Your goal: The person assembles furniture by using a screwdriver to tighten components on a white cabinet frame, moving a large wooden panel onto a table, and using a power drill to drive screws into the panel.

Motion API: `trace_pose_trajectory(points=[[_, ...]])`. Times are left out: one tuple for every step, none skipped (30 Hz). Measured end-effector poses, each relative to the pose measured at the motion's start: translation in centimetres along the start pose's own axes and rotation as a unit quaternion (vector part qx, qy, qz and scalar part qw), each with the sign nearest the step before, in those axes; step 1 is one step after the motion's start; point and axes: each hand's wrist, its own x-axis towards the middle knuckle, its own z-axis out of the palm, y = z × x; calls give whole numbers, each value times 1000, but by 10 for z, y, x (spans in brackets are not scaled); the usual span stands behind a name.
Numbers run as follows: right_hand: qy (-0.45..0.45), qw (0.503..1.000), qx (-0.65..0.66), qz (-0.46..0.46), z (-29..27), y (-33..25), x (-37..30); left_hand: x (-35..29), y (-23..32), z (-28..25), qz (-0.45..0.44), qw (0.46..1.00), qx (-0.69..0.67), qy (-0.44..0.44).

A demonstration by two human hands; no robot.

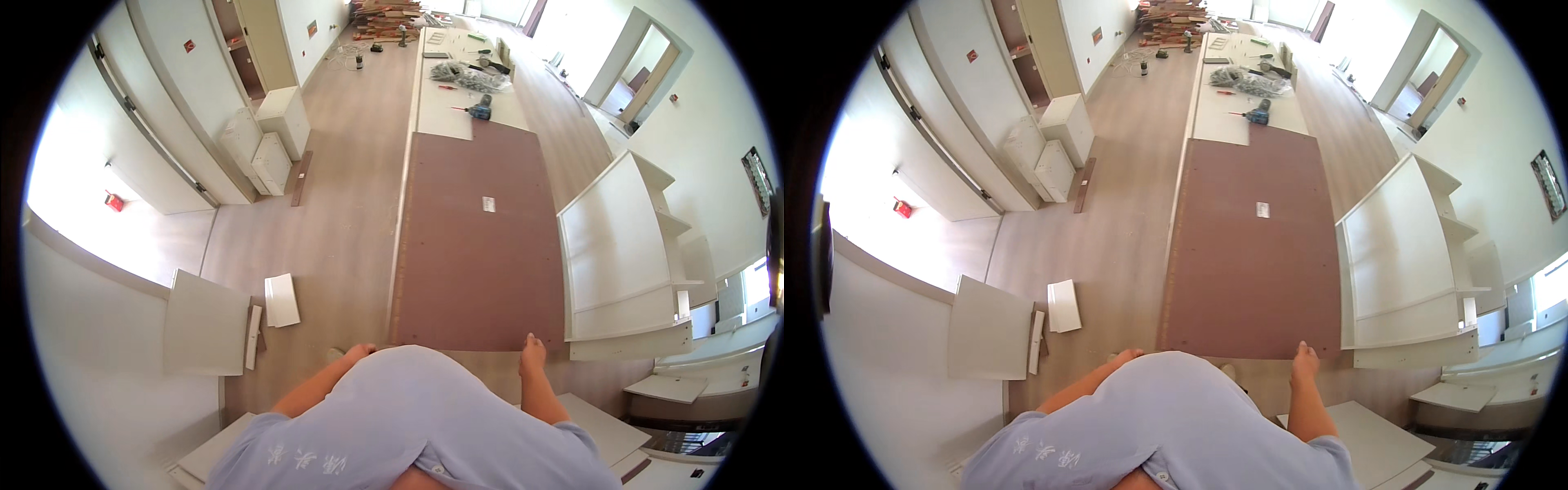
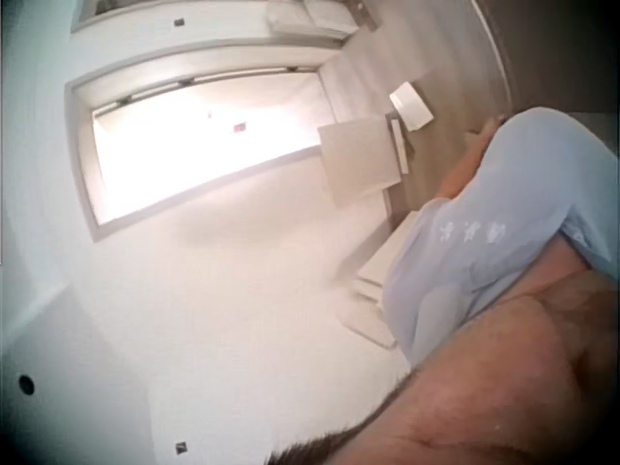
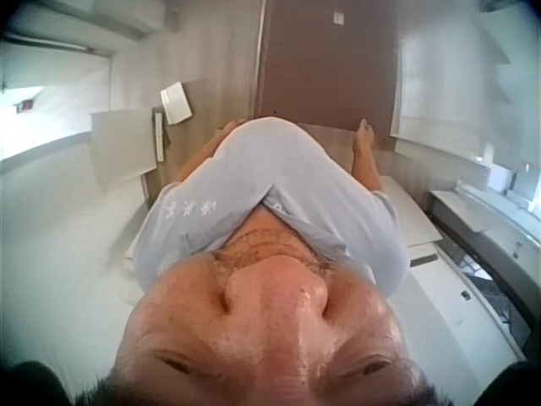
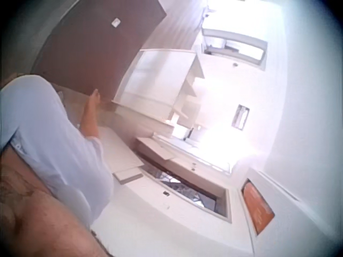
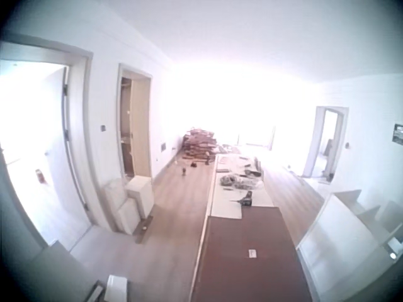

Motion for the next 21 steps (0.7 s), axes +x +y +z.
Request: trace_pose_trajectory(points=[[-23,999,-1,-33,23,1,-9,-15,-16,-23,-6,999,27,18],[-36,999,17,0,51,-3,-19,-28,-34,-44,-11,998,54,35],[-53,998,35,29,93,-19,-34,-37,-77,-73,11,991,125,47],[-67,995,51,58,131,-35,-49,-59,-109,-96,7,987,113,110],[-82,994,40,59,152,-42,-56,-97,-81,-131,-119,985,25,126],[-119,991,24,61,185,-53,-65,-118,-141,-151,-106,968,-90,207],[-150,986,12,67,212,-60,-72,-139,-192,-173,-150,941,-156,261],[-151,985,4,79,232,-68,-76,-165,-226,-194,-205,907,-189,314],[-160,983,0,94,254,-77,-80,-196,-284,-216,-237,901,-188,311],[-163,980,1,111,273,-79,-84,-223,-316,-237,-255,892,-169,334],[-157,981,11,115,289,-79,-88,-251,-343,-248,-261,890,-123,352],[-146,982,21,120,298,-78,-90,-273,-363,-260,-256,894,-72,361],[-132,983,31,124,305,-76,-91,-287,-377,-271,-251,897,-32,363],[-127,986,32,99,306,-73,-95,-295,-387,-279,-238,905,12,353],[-121,985,55,107,307,-71,-99,-293,-387,-286,-276,898,9,342],[-118,984,75,113,309,-72,-100,-285,-388,-287,-269,914,91,289],[-115,982,97,118,312,-74,-97,-276,-387,-290,-253,921,175,240],[-115,979,115,119,311,-74,-94,-257,-385,-296,-194,912,340,120],[-115,977,135,117,312,-75,-87,-236,-381,-301,-98,864,492,31],[-118,974,155,116,318,-77,-79,-206,-373,-298,-74,884,461,17],[-109,971,178,116,328,-78,-72,-178,-358,-301,-84,916,391,20]])
